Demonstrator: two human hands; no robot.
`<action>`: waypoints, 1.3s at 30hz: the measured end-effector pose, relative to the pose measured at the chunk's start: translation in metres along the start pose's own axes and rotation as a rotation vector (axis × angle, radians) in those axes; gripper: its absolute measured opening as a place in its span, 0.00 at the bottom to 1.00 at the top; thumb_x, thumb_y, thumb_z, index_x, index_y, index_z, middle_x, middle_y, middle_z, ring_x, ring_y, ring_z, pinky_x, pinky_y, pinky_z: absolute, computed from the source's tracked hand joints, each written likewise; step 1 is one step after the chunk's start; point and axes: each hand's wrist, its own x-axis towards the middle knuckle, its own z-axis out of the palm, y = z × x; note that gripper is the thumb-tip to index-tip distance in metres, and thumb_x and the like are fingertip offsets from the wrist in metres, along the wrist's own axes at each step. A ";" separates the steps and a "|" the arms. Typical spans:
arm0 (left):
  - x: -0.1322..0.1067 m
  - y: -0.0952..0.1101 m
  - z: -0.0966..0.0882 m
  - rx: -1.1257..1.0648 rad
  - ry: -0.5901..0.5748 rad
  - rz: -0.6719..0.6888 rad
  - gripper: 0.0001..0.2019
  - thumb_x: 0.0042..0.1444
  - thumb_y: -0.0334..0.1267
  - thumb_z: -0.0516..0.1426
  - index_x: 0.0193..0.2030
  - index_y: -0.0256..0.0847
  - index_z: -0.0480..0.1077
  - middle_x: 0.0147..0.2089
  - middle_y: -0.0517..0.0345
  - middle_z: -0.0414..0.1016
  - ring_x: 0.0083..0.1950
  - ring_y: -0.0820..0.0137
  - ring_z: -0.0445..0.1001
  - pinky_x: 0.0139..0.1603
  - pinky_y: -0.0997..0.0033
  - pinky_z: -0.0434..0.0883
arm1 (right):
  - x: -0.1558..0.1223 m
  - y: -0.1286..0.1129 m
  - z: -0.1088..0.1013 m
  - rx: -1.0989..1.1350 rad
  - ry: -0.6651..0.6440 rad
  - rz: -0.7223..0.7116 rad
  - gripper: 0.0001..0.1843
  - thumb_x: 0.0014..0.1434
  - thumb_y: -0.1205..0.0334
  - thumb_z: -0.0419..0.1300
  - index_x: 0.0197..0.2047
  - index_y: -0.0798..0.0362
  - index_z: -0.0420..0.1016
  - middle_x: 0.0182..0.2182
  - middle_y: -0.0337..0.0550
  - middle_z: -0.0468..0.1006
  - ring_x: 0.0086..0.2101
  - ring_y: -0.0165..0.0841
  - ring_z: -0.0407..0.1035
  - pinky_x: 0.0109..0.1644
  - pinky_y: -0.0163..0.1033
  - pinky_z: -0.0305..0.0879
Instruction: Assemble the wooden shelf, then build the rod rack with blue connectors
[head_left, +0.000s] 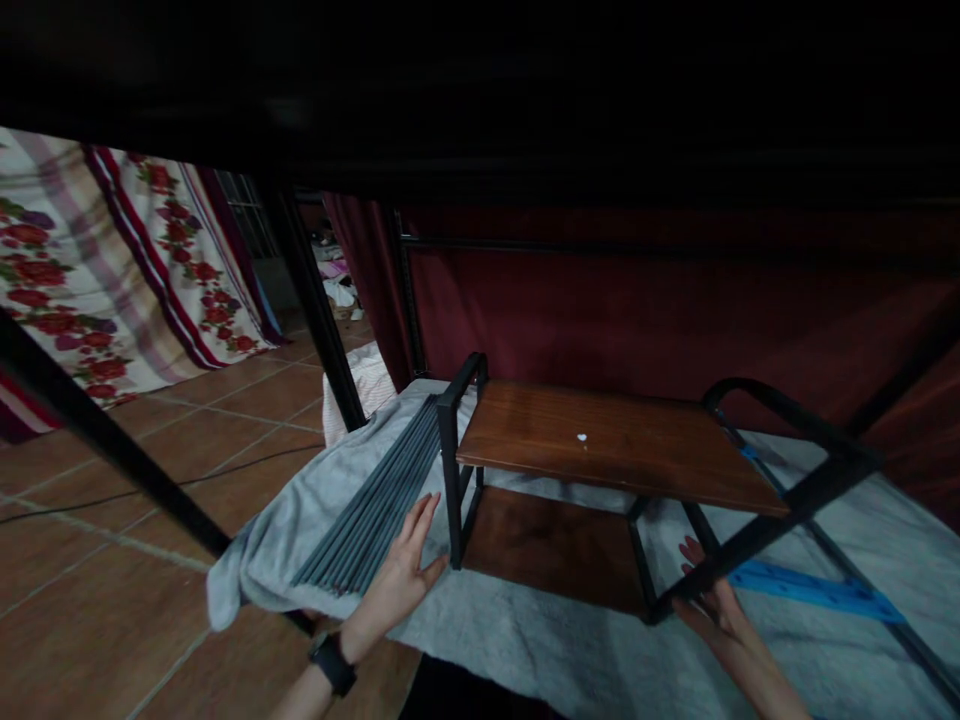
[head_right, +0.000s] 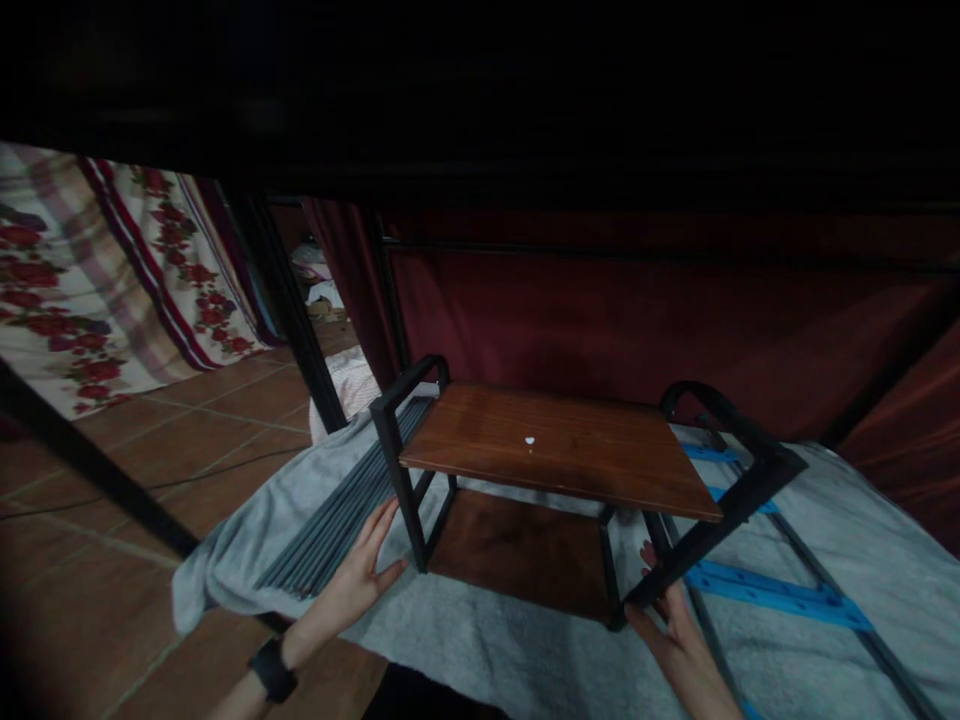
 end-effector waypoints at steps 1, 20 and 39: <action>0.000 0.003 0.000 0.002 0.002 0.001 0.38 0.61 0.36 0.54 0.74 0.51 0.38 0.75 0.50 0.46 0.75 0.59 0.48 0.73 0.49 0.52 | 0.001 0.000 0.001 -0.001 0.017 -0.012 0.47 0.52 0.42 0.62 0.71 0.40 0.49 0.68 0.47 0.57 0.64 0.51 0.57 0.62 0.54 0.64; 0.012 0.015 0.010 -0.132 -0.057 -0.090 0.10 0.64 0.43 0.51 0.43 0.42 0.70 0.40 0.52 0.79 0.45 0.61 0.79 0.49 0.62 0.74 | 0.000 -0.006 -0.001 -0.214 0.003 -0.057 0.24 0.58 0.44 0.58 0.52 0.49 0.73 0.54 0.48 0.75 0.57 0.45 0.68 0.64 0.50 0.61; 0.017 0.016 0.017 -0.205 -0.173 -0.078 0.21 0.67 0.45 0.45 0.63 0.41 0.59 0.49 0.46 0.79 0.49 0.59 0.79 0.49 0.60 0.74 | 0.007 -0.008 -0.007 -0.419 -0.043 -0.177 0.15 0.63 0.48 0.52 0.46 0.48 0.65 0.40 0.46 0.76 0.44 0.43 0.73 0.50 0.46 0.71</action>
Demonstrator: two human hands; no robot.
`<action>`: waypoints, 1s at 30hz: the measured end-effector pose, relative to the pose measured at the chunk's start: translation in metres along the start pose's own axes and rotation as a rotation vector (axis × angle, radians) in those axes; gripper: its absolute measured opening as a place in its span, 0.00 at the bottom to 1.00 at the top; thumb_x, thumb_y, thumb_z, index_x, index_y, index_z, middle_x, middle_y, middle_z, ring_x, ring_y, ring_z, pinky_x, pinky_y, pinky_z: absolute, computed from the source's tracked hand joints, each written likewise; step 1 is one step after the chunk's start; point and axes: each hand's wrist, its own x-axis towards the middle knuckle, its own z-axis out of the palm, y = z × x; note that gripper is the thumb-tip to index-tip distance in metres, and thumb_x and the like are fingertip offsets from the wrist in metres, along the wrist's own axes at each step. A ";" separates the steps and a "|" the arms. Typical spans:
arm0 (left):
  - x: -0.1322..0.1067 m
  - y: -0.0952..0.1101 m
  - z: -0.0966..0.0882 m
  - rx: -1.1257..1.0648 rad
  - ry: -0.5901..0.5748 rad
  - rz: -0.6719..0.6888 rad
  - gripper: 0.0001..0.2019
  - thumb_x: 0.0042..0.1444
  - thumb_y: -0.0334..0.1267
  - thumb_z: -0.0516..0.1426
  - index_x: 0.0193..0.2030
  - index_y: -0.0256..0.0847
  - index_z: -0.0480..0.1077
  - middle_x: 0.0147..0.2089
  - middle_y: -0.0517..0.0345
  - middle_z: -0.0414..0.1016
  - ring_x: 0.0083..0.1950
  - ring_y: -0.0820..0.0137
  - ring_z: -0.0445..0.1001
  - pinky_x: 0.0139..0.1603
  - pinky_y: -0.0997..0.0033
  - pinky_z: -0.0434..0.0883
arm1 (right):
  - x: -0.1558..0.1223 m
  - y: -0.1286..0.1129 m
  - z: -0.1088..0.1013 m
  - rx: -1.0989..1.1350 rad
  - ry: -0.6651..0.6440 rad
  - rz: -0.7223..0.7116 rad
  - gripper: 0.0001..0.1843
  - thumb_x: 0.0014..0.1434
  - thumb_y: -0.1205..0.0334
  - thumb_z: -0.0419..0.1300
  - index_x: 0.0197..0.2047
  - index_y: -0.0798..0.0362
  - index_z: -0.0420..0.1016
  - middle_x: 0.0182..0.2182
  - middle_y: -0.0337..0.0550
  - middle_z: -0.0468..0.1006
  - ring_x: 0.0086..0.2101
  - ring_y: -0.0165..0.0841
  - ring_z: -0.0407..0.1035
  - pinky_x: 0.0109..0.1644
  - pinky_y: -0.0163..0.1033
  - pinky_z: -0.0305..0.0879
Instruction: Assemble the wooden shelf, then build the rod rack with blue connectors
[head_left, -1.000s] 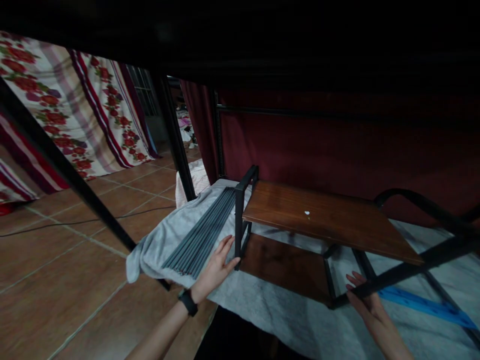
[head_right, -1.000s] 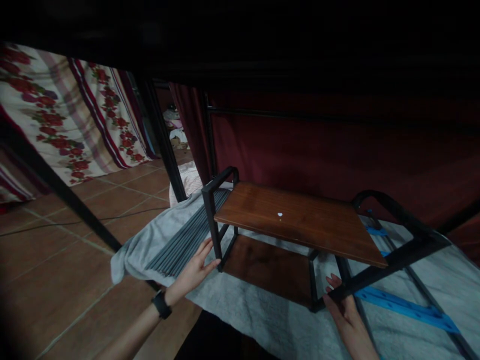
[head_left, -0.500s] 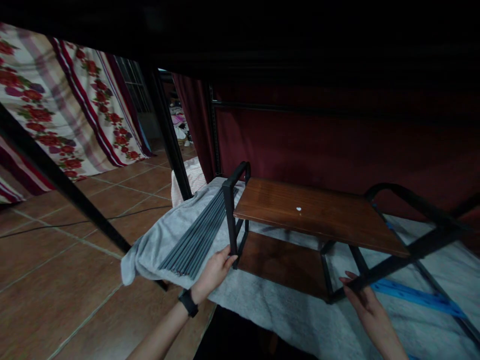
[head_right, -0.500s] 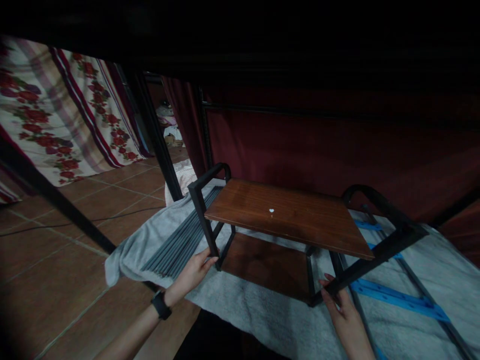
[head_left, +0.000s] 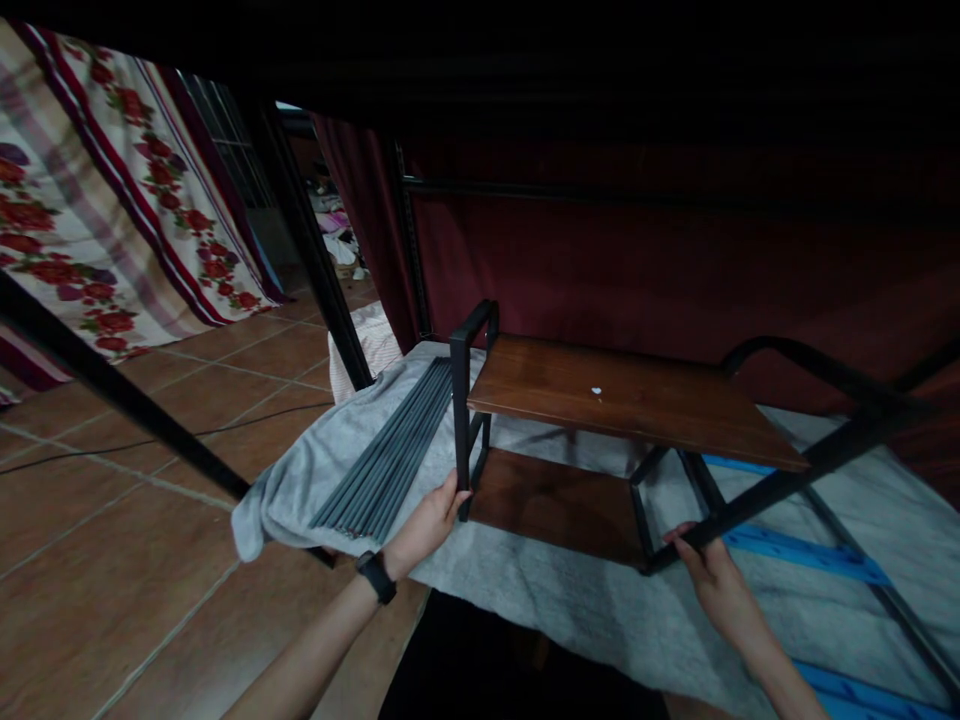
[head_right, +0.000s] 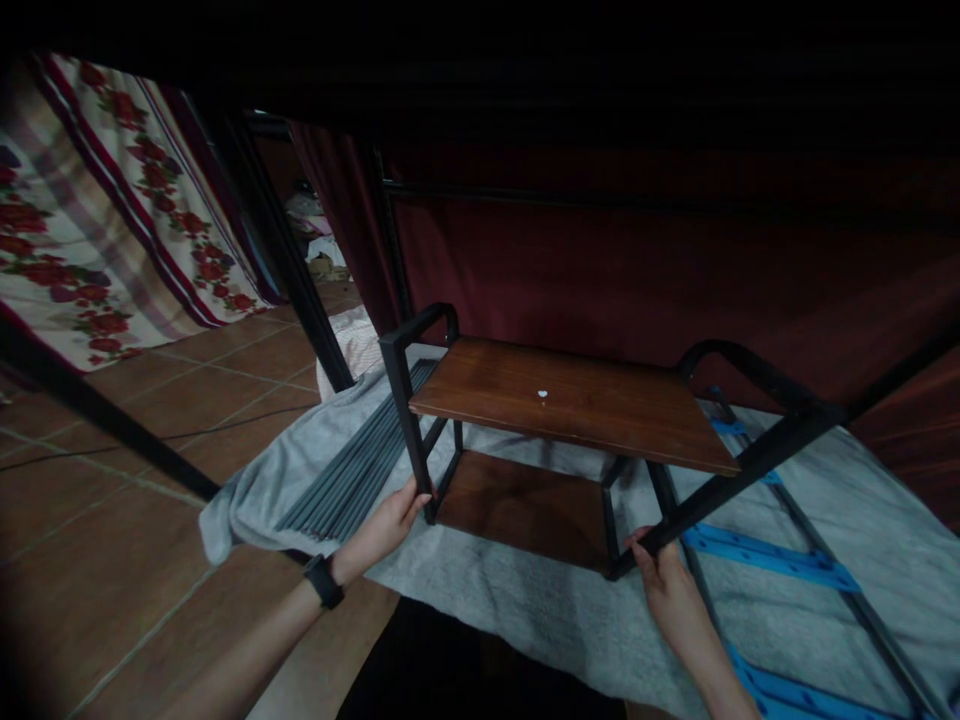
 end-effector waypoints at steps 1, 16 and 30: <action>-0.001 -0.001 0.001 0.011 -0.004 0.005 0.20 0.67 0.45 0.45 0.62 0.41 0.59 0.49 0.46 0.79 0.49 0.59 0.79 0.49 0.60 0.74 | -0.001 -0.001 0.000 -0.001 -0.005 -0.008 0.14 0.63 0.48 0.52 0.46 0.48 0.66 0.40 0.46 0.76 0.44 0.42 0.73 0.50 0.46 0.71; -0.011 -0.003 0.000 -0.024 -0.021 0.024 0.19 0.66 0.46 0.48 0.60 0.42 0.64 0.55 0.48 0.77 0.57 0.62 0.75 0.59 0.59 0.70 | -0.013 0.008 0.010 0.246 0.009 0.115 0.32 0.58 0.44 0.60 0.61 0.48 0.59 0.54 0.51 0.72 0.54 0.45 0.70 0.55 0.48 0.72; -0.008 -0.009 -0.001 -0.036 0.008 0.032 0.17 0.65 0.47 0.50 0.53 0.40 0.71 0.53 0.49 0.78 0.55 0.61 0.76 0.58 0.61 0.71 | -0.012 0.000 0.015 0.269 0.052 0.082 0.24 0.59 0.42 0.58 0.53 0.46 0.66 0.48 0.49 0.78 0.52 0.44 0.73 0.56 0.51 0.71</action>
